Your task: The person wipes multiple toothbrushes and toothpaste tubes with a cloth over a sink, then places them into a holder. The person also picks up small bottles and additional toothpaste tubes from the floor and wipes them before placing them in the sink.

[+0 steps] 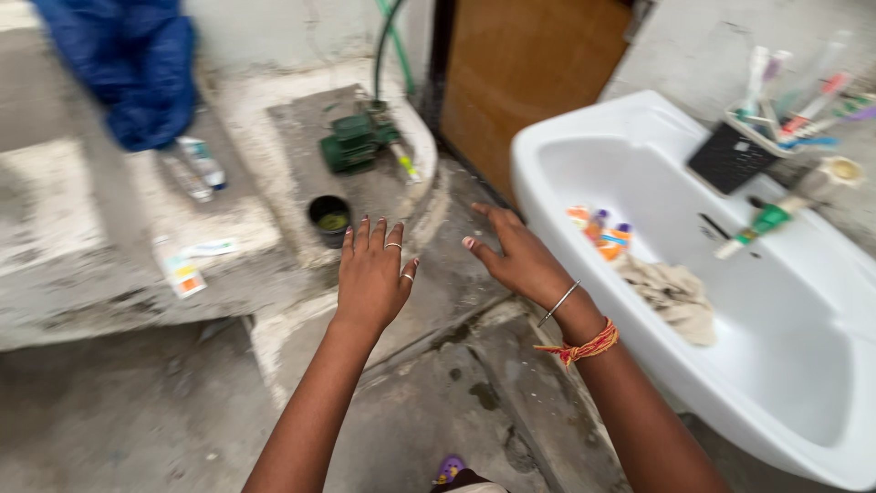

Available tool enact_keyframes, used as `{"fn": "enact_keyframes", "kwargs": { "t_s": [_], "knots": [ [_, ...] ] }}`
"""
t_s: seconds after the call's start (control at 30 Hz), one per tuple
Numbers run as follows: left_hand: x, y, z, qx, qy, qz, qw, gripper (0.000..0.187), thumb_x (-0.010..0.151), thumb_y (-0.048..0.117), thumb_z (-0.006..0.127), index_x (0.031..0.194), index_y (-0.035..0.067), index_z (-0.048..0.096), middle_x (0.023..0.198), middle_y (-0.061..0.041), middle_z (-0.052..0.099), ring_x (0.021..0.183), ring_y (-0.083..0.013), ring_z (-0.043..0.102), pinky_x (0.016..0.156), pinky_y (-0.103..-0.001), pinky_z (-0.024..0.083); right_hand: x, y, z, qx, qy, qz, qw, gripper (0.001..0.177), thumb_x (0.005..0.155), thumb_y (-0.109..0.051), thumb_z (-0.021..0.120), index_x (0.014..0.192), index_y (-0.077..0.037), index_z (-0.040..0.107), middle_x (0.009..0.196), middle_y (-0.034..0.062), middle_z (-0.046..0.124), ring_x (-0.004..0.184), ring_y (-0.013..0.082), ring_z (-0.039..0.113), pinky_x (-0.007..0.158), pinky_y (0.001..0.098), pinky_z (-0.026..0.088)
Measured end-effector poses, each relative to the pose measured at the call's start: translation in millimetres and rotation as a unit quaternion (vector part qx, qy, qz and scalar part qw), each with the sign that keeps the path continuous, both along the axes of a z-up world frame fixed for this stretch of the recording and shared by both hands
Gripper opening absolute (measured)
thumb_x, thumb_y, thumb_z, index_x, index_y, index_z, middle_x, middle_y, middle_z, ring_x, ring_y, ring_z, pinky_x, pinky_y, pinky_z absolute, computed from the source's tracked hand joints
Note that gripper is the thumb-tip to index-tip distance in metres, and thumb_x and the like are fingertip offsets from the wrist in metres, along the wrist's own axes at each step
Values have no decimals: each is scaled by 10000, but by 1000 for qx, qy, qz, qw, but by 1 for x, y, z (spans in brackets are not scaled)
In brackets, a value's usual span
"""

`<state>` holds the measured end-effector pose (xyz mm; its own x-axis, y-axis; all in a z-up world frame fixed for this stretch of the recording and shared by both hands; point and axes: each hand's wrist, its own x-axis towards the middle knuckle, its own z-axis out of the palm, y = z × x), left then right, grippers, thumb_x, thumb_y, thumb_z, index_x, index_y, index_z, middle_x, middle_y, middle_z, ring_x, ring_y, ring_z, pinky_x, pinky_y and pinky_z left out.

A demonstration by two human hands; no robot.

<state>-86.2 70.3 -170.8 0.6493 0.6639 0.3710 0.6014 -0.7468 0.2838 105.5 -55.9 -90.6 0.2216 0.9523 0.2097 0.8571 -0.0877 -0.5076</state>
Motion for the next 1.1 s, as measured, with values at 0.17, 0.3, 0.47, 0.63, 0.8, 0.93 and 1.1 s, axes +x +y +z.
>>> {"fn": "enact_keyframes", "kwargs": {
  "t_s": [0.17,0.3,0.47,0.63,0.8,0.93,1.1],
  "knots": [
    [-108,25,-2,9,24,54,998,610,905,386,658,1396,43,547,1487,-213,500,1441,-409,352,1180,-545,225,-96,51,-6,-47,49,50,996,636,958,-428,620,1467,-80,467,1442,197,536,1310,362,546,1069,427,434],
    [-200,41,-13,-9,41,108,993,639,928,390,649,1446,45,502,1466,-212,518,1441,-408,365,1189,-546,234,-176,82,-13,-77,67,100,990,643,965,-458,614,1467,-86,460,1441,189,544,1277,347,581,1051,420,466],
    [-293,53,-38,-48,45,153,986,702,924,387,651,1497,41,436,1457,-214,521,1430,-408,372,1180,-551,241,-257,115,-32,-102,97,150,979,641,947,-445,614,1478,-119,463,1457,172,522,1315,334,547,1058,420,448],
    [-346,67,-55,-74,64,184,978,707,903,399,671,1472,40,455,1460,-224,511,1421,-413,375,1187,-551,225,-305,149,-61,-65,80,218,971,620,977,-423,636,1461,-73,472,1467,202,512,1375,356,488,1117,427,401],
    [-358,104,-64,-84,66,186,977,704,898,386,676,1464,25,463,1469,-227,501,1424,-409,381,1195,-540,228,-318,189,-71,-133,95,196,967,623,953,-424,630,1450,-79,482,1452,181,515,1342,332,522,1096,408,428],
    [-350,140,-75,-104,64,187,975,712,886,383,695,1451,14,466,1481,-241,476,1427,-414,372,1178,-540,242,-314,230,-87,-143,89,197,966,607,962,-425,628,1434,-68,492,1437,183,522,1336,333,527,1089,409,433],
    [-335,186,-86,-125,64,169,976,744,873,378,720,1465,8,461,1505,-246,450,1417,-414,383,1167,-533,273,-304,281,-111,-134,89,217,963,586,969,-409,635,1425,-64,508,1423,187,531,1325,352,525,1088,425,427]
  ]
}}
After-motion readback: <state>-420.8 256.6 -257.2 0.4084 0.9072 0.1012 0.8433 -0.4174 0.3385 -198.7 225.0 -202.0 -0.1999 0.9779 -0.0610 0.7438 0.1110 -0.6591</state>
